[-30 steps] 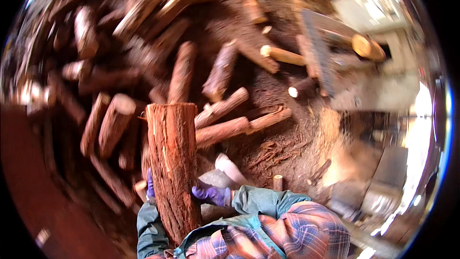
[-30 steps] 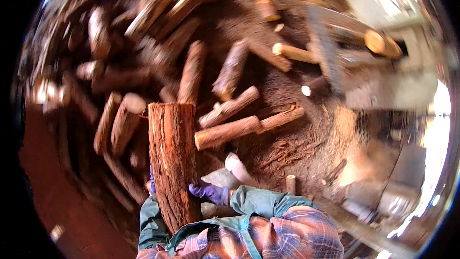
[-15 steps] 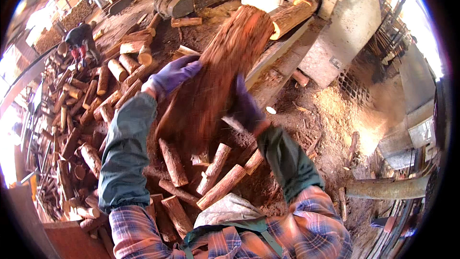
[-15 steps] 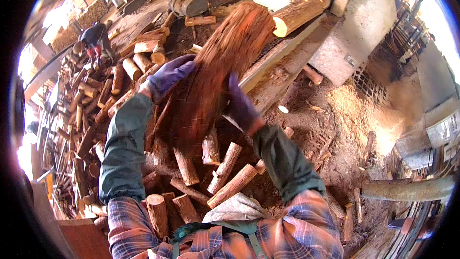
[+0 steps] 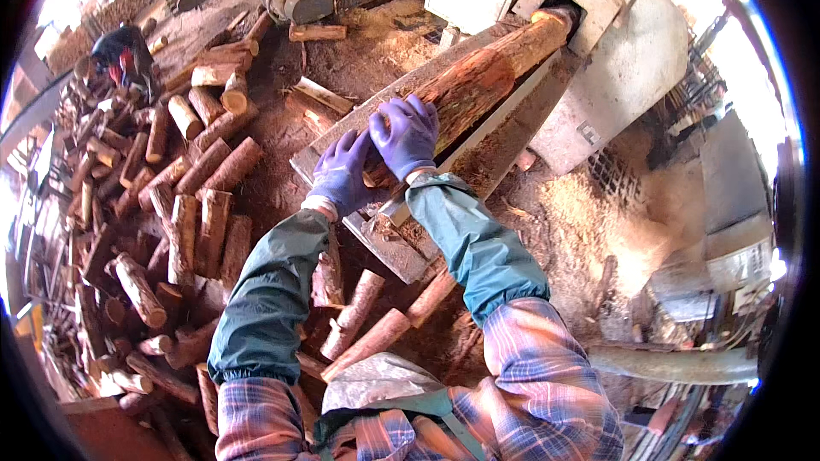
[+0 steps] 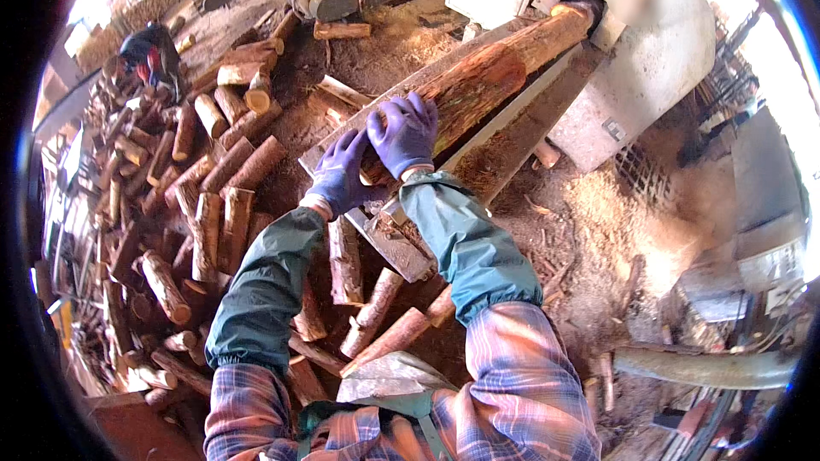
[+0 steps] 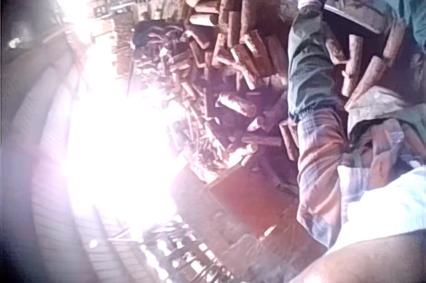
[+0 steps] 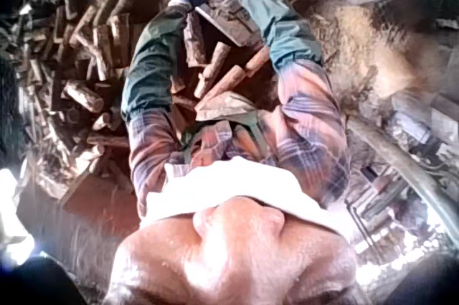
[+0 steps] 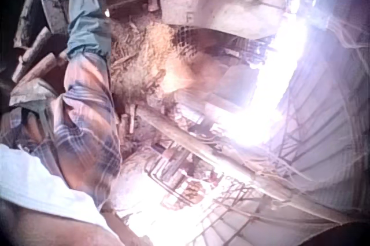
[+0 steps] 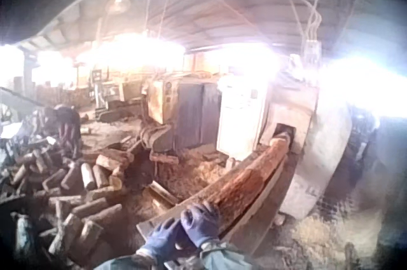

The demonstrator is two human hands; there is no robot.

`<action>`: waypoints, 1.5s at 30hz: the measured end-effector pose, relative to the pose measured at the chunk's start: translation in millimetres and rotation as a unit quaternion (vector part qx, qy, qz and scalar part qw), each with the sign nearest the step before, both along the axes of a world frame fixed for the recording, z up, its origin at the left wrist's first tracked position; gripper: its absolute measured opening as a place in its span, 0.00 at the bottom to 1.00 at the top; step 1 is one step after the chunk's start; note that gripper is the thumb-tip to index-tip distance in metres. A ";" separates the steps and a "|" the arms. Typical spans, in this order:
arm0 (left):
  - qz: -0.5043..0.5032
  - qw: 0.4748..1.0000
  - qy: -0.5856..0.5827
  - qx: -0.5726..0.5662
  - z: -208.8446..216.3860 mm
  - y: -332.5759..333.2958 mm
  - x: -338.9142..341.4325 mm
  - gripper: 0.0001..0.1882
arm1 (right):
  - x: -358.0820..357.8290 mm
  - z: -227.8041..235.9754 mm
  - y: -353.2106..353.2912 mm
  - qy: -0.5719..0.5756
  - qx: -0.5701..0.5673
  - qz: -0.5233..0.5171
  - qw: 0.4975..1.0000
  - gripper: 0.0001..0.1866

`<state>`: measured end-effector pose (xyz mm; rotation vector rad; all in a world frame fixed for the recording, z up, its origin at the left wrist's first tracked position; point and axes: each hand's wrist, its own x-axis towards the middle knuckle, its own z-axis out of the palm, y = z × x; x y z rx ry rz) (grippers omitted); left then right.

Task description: The person picks up logs from a large pile and places them onto a log processing machine. They repeatedly select logs, lift them, and feed them into the machine's intake slot.

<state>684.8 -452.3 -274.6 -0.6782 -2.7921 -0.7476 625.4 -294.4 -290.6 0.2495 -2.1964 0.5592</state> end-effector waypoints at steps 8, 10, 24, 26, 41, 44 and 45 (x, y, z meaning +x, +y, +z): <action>0.113 0.973 0.154 0.129 -85.8 -15.4 83.9 0.37 | -3.0 -12.1 18.9 0.102 0.098 0.067 0.988 0.10; 0.086 0.974 0.067 0.199 -115.5 -31.0 165.9 0.34 | -1.3 -27.2 43.5 0.005 0.124 0.024 0.992 0.10; 0.625 0.564 -0.438 0.314 -284.4 -174.2 778.4 0.22 | 37.7 -40.9 11.4 -0.277 0.120 0.041 0.952 0.25; 0.633 0.543 -0.421 0.357 -310.9 -168.1 815.1 0.22 | 91.7 -79.2 -48.4 -0.370 0.095 0.181 0.906 0.24; 0.717 0.209 -0.146 0.649 -455.6 -307.9 1158.3 0.14 | 795.3 -350.4 -445.6 -0.923 0.053 0.271 0.270 0.20; 0.714 0.069 -0.057 0.695 -513.8 -293.9 1233.4 0.22 | 863.6 -412.0 -490.7 -0.917 0.184 0.251 0.250 0.22; 0.717 0.010 -0.057 0.695 -520.8 -297.0 1242.5 0.23 | 880.5 -445.7 -503.1 -0.919 0.190 0.252 0.237 0.22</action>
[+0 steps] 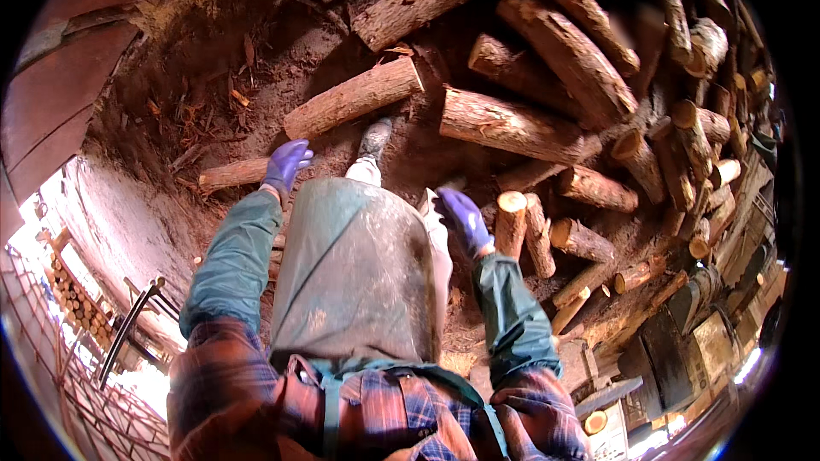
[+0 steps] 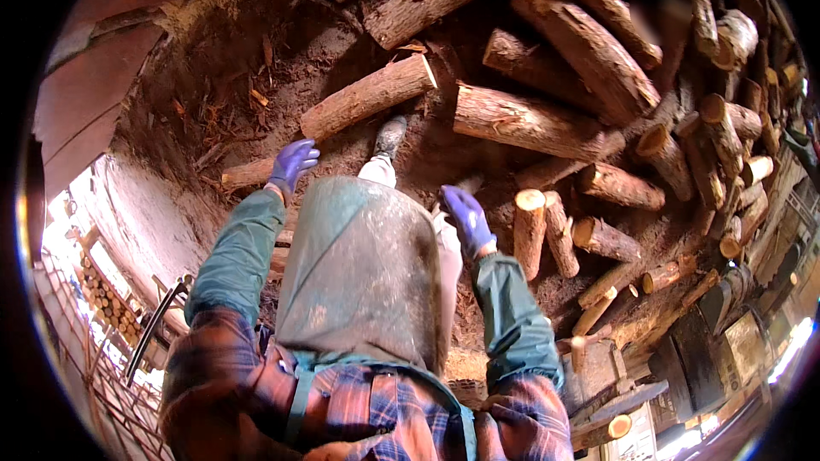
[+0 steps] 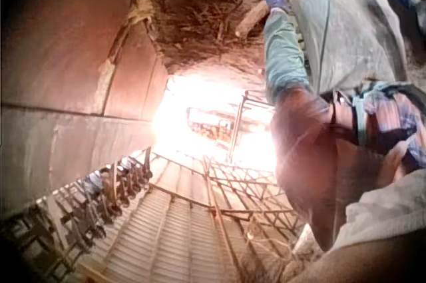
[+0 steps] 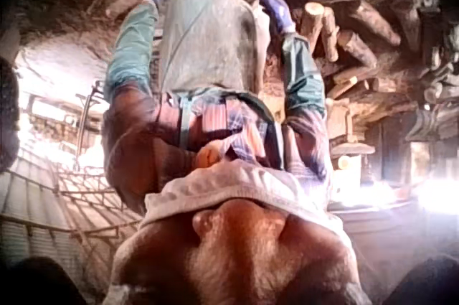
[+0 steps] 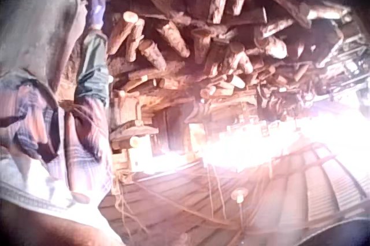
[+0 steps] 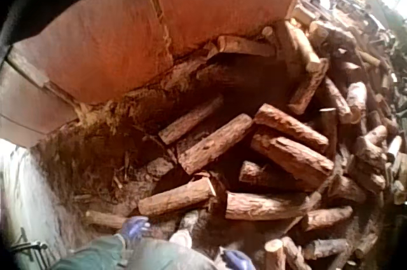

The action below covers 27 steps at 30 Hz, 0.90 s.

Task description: The person picks up logs from a large pile and places them onto a log processing machine. They repeatedly select logs, lift them, and feed them into the machine's intake slot.

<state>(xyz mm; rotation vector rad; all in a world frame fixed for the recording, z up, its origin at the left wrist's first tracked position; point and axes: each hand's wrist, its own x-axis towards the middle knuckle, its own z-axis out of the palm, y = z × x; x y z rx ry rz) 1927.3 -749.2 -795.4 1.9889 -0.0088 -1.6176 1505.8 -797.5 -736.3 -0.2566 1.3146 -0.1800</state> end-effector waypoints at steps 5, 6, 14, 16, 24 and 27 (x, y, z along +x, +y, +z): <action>-0.092 0.987 -0.110 0.066 -164.9 116.6 84.3 0.21 | 71.1 -214.1 -67.7 -0.337 0.186 -0.212 0.898 0.41; -0.129 0.972 -0.195 0.034 -194.2 149.2 98.0 0.21 | 109.9 -210.1 -100.7 -0.003 0.205 -0.146 0.968 0.48; 0.241 0.967 -0.087 -0.007 -344.0 65.7 145.5 0.27 | 149.2 -405.9 -137.7 -0.036 -0.123 -0.171 0.977 0.28; 0.230 0.950 -0.209 -0.023 -379.1 109.0 143.3 0.28 | 150.4 -414.8 -111.4 -0.041 -0.260 -0.084 0.961 0.24; 0.301 0.953 -0.024 -0.009 -312.2 117.7 86.5 0.32 | 101.5 -274.1 -31.1 0.160 -0.535 0.050 0.828 0.39; 0.323 0.946 0.022 -0.028 -255.6 105.5 47.9 0.33 | 71.6 -177.4 -30.1 0.009 -0.404 -0.135 0.905 0.27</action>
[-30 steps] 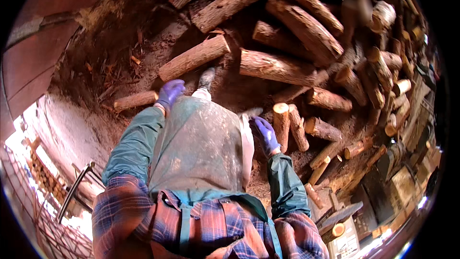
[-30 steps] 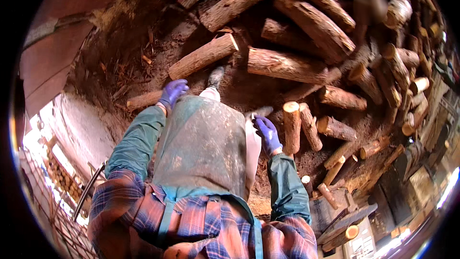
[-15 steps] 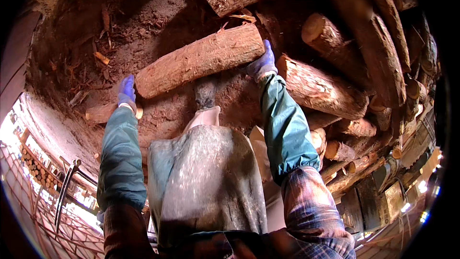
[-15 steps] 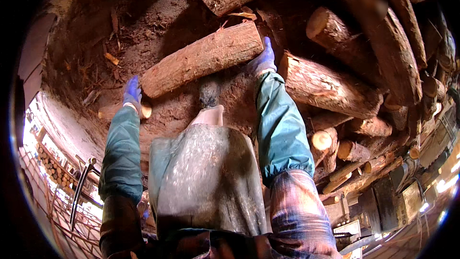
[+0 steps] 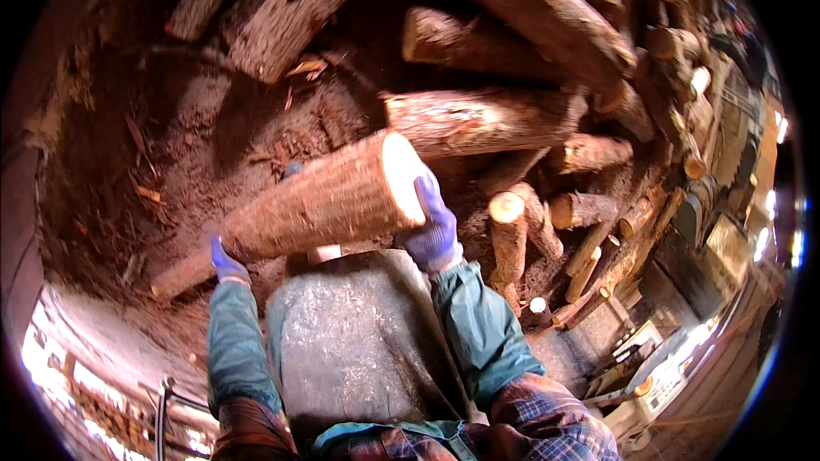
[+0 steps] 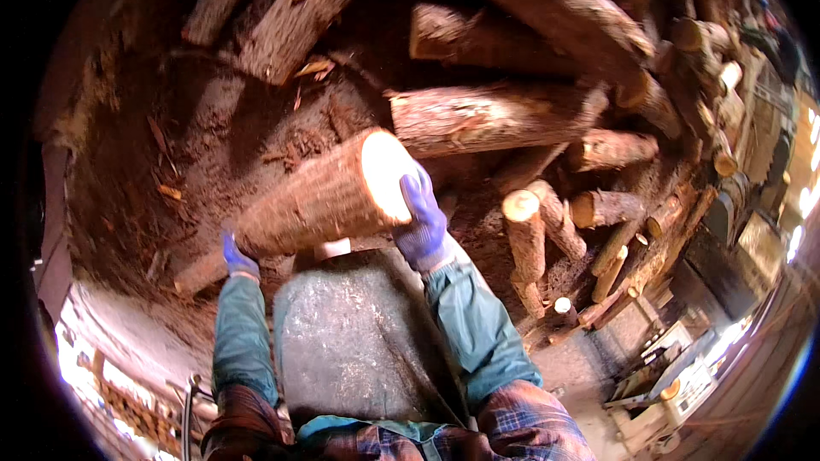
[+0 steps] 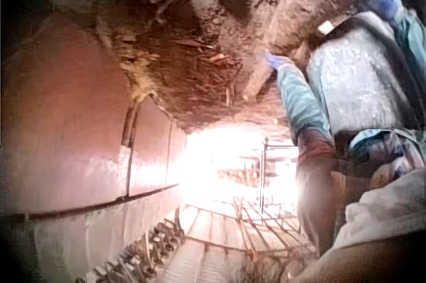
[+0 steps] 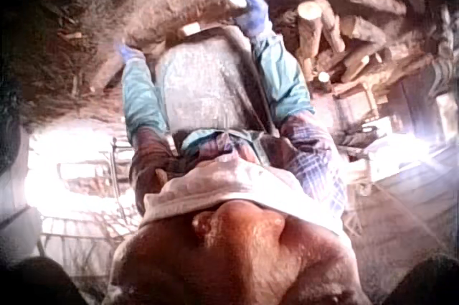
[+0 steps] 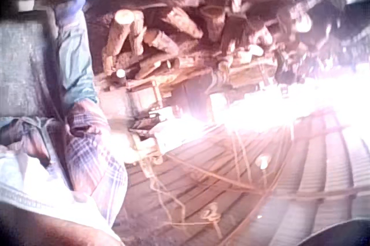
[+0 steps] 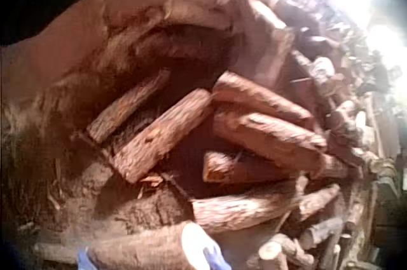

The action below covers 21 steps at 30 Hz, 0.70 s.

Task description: The person picks up logs from a large pile and places them onto a log processing machine. They repeatedly select logs, lift them, and feed them into the machine's intake slot.

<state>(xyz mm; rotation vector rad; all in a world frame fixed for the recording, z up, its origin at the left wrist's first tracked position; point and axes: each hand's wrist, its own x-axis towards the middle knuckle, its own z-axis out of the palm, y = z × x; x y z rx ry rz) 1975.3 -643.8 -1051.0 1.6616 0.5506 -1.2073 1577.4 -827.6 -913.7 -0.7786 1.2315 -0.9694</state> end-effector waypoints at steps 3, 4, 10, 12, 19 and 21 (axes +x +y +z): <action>-0.013 0.999 0.014 -0.026 77.9 7.1 -37.0 0.33 | -30.8 133.5 0.5 -0.219 0.214 -0.199 0.931 0.26; -0.028 0.999 0.021 -0.030 116.5 7.4 -50.0 0.32 | -45.6 173.9 5.4 -0.221 0.211 -0.216 0.927 0.26; -0.213 0.972 0.000 -0.103 433.8 -28.9 -80.7 0.34 | -134.7 418.6 67.4 -0.183 0.068 -0.265 0.944 0.29; -0.245 0.958 0.091 -0.121 506.7 -36.3 -56.4 0.36 | -152.9 427.9 124.9 -0.263 0.153 -0.389 0.869 0.25; -0.455 0.820 0.326 -0.122 449.9 -174.8 -25.9 0.39 | -131.5 492.7 177.2 -0.348 -0.023 -0.490 0.799 0.14; -0.509 0.790 0.311 -0.144 455.7 -191.2 -37.7 0.38 | -135.7 437.8 209.4 -0.483 -0.081 -0.481 0.727 0.15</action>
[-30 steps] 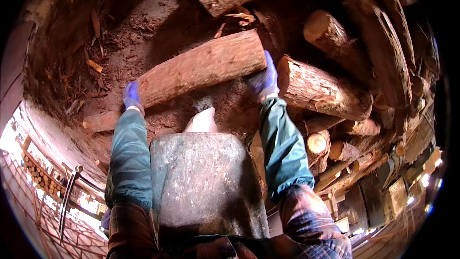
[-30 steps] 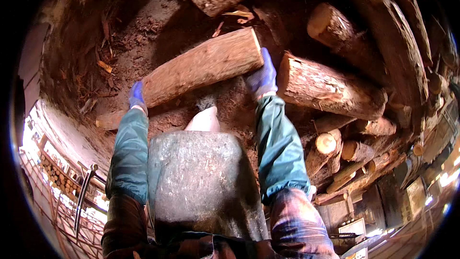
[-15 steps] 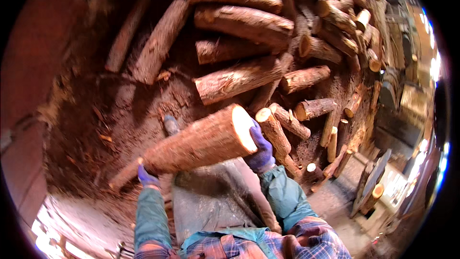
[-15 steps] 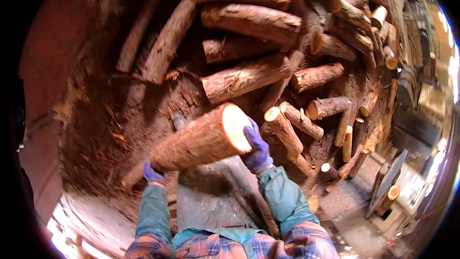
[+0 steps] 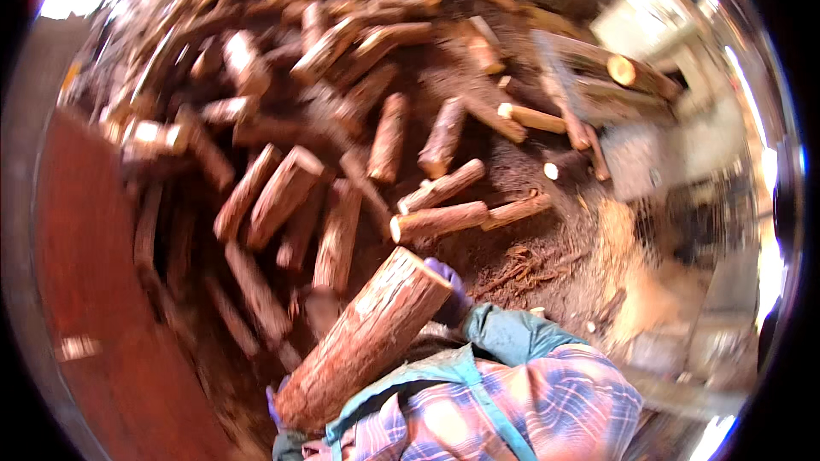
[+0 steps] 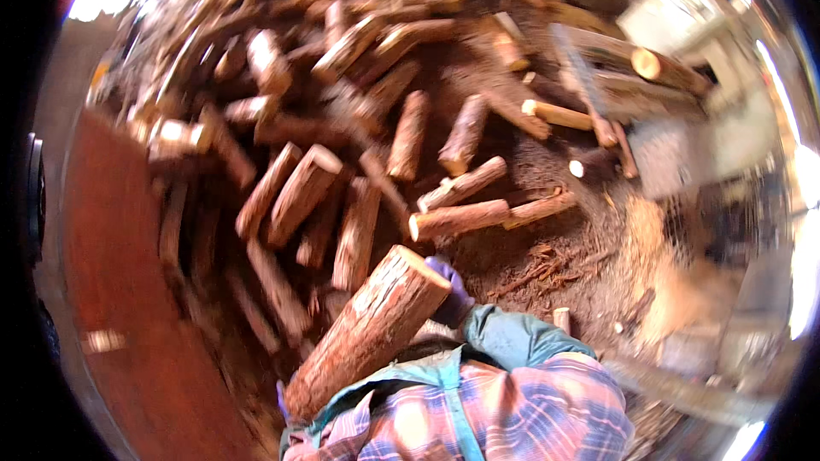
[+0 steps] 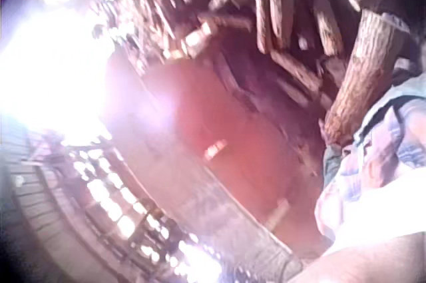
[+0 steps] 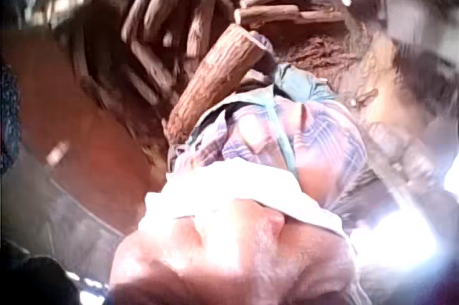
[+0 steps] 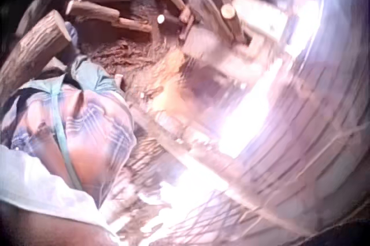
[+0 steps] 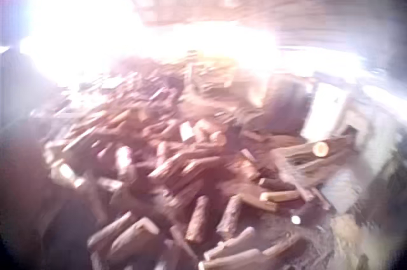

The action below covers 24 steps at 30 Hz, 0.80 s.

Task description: The person picks up logs from a large pile and places them onto a log processing machine. They repeatedly select logs, lift them, and feed them into the machine's intake slot.

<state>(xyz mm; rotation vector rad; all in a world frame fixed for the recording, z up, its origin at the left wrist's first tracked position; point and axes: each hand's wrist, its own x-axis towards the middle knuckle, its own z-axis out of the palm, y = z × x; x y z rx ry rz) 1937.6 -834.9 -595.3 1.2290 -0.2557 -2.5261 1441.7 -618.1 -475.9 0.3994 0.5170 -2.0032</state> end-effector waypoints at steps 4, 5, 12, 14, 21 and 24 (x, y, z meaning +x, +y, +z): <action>-0.094 0.983 0.010 -0.160 44.0 -106.0 -83.1 0.38 | -39.6 72.1 6.3 -0.042 -0.090 -0.047 0.994 0.22; -0.084 0.993 0.015 -0.080 75.6 -90.7 -142.5 0.38 | -52.2 37.7 34.7 -0.093 -0.070 -0.078 0.990 0.26; -0.182 0.948 -0.043 -0.258 115.9 -48.3 -442.1 0.34 | -266.3 98.7 128.1 0.037 -0.073 -0.170 0.982 0.36; -0.177 0.952 0.001 -0.251 174.0 2.9 -570.3 0.34 | -356.1 146.9 171.4 0.128 -0.159 -0.187 0.961 0.37; -0.270 0.884 0.210 -0.319 313.2 174.3 -986.8 0.27 | -625.0 268.6 350.5 0.332 0.137 -0.444 0.821 0.34; -0.305 0.735 0.306 -0.522 323.3 243.1 -1131.7 0.21 | -646.2 227.6 360.4 0.369 0.387 -0.433 0.725 0.34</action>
